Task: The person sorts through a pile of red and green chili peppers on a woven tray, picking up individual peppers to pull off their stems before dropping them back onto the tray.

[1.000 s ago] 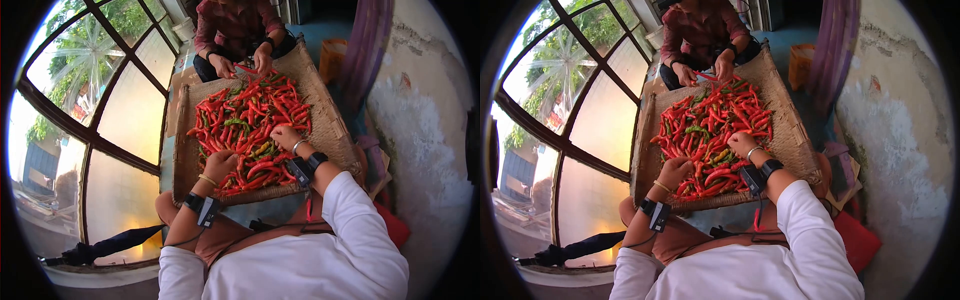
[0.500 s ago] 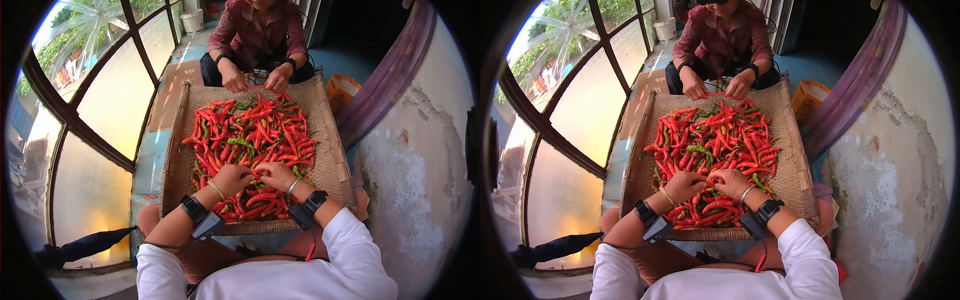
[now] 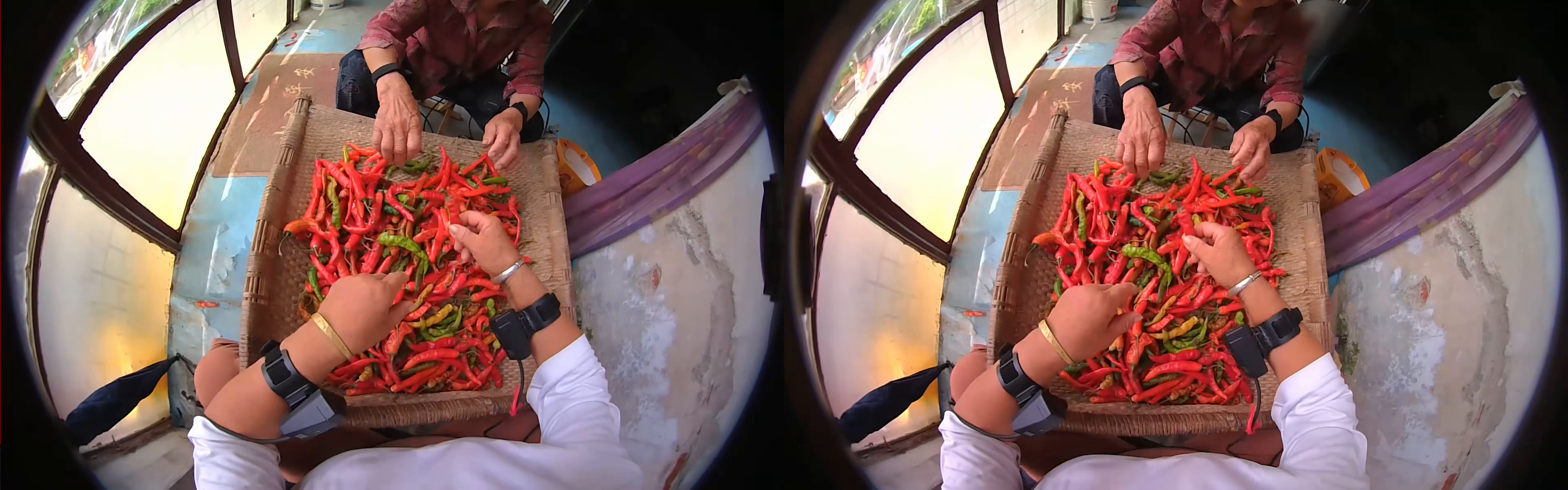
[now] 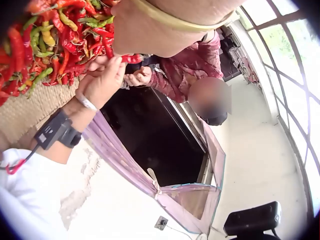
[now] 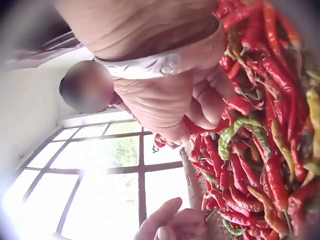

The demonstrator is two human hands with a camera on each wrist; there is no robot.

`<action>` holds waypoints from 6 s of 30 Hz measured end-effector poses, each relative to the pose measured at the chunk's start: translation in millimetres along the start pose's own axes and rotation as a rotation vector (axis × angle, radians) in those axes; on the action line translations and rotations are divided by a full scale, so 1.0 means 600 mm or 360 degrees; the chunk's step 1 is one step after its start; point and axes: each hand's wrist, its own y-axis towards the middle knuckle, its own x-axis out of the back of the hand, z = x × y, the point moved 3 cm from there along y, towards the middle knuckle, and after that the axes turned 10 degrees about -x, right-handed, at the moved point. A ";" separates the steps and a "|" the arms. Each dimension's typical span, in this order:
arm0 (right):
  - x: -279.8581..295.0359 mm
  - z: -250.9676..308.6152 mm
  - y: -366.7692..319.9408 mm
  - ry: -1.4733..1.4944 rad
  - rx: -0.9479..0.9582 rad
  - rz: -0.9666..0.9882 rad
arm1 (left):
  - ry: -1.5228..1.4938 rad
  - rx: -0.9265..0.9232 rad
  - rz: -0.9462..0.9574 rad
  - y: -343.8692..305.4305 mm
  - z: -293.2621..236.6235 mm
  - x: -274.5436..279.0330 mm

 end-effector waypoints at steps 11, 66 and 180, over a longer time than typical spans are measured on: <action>-0.129 -0.013 0.061 -0.1294 0.0772 -0.0340 | 0.0449 -0.0217 0.0690 -0.031 -0.001 -0.075; 0.003 -0.091 -0.058 0.0381 -0.0425 0.0819 | 0.0662 -0.0102 0.0578 -0.029 -0.002 -0.039; -0.075 -0.169 -0.176 0.0345 -0.0171 0.0744 | -0.1338 0.0264 0.0212 -0.017 -0.022 -0.171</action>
